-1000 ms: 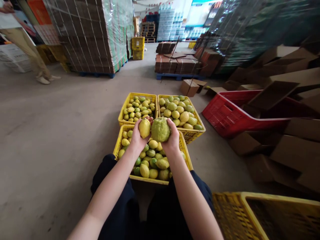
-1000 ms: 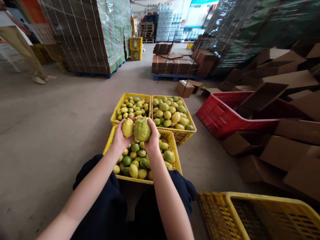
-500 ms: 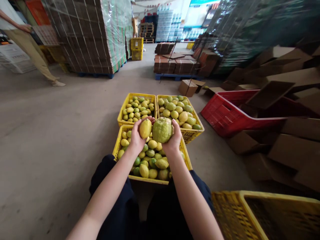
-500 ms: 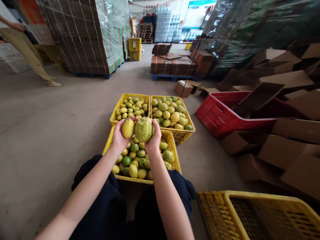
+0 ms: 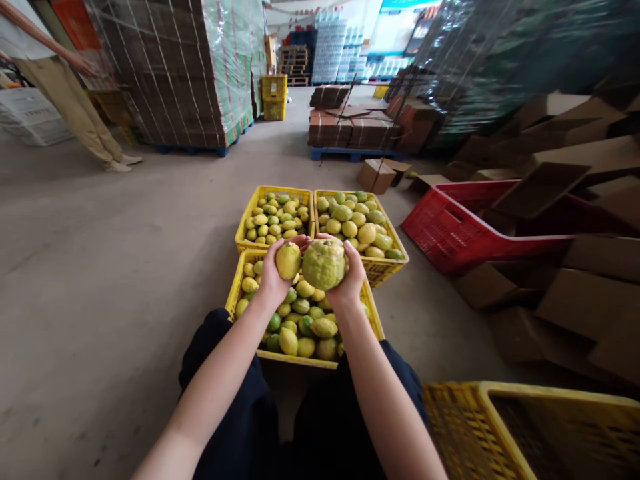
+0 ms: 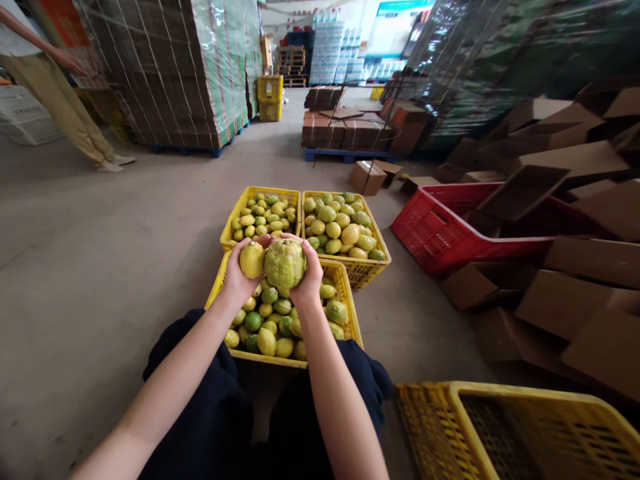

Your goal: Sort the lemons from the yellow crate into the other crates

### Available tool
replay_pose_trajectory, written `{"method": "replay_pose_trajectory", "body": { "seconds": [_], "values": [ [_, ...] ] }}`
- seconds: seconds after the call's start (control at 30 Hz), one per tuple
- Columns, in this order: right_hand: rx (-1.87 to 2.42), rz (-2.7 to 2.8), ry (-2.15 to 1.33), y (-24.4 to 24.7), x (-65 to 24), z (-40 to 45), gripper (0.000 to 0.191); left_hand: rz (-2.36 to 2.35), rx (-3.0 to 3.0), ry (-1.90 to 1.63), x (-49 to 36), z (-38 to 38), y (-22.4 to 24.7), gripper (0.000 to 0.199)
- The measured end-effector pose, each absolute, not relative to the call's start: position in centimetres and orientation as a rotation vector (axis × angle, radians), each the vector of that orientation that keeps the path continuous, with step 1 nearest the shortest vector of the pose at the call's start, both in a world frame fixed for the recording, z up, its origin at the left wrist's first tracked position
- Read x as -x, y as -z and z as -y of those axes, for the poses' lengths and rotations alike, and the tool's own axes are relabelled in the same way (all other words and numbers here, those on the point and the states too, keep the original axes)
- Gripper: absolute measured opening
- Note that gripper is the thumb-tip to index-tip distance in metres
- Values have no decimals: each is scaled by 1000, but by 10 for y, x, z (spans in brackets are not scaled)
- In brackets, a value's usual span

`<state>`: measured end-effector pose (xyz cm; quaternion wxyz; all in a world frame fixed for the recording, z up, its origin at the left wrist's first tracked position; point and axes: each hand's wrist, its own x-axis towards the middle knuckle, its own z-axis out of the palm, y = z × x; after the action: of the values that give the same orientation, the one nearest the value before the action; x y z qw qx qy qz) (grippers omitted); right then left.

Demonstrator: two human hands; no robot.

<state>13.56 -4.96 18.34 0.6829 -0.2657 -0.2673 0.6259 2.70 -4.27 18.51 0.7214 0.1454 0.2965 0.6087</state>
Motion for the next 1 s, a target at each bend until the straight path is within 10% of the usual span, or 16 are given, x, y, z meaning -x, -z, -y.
{"method": "replay_pose_trajectory", "body": {
  "seconds": [1.0],
  "values": [
    [628, 241, -1455, -160, -129, 32, 26, -632, -278, -1429, -26, 43, -181, 42]
  ]
}}
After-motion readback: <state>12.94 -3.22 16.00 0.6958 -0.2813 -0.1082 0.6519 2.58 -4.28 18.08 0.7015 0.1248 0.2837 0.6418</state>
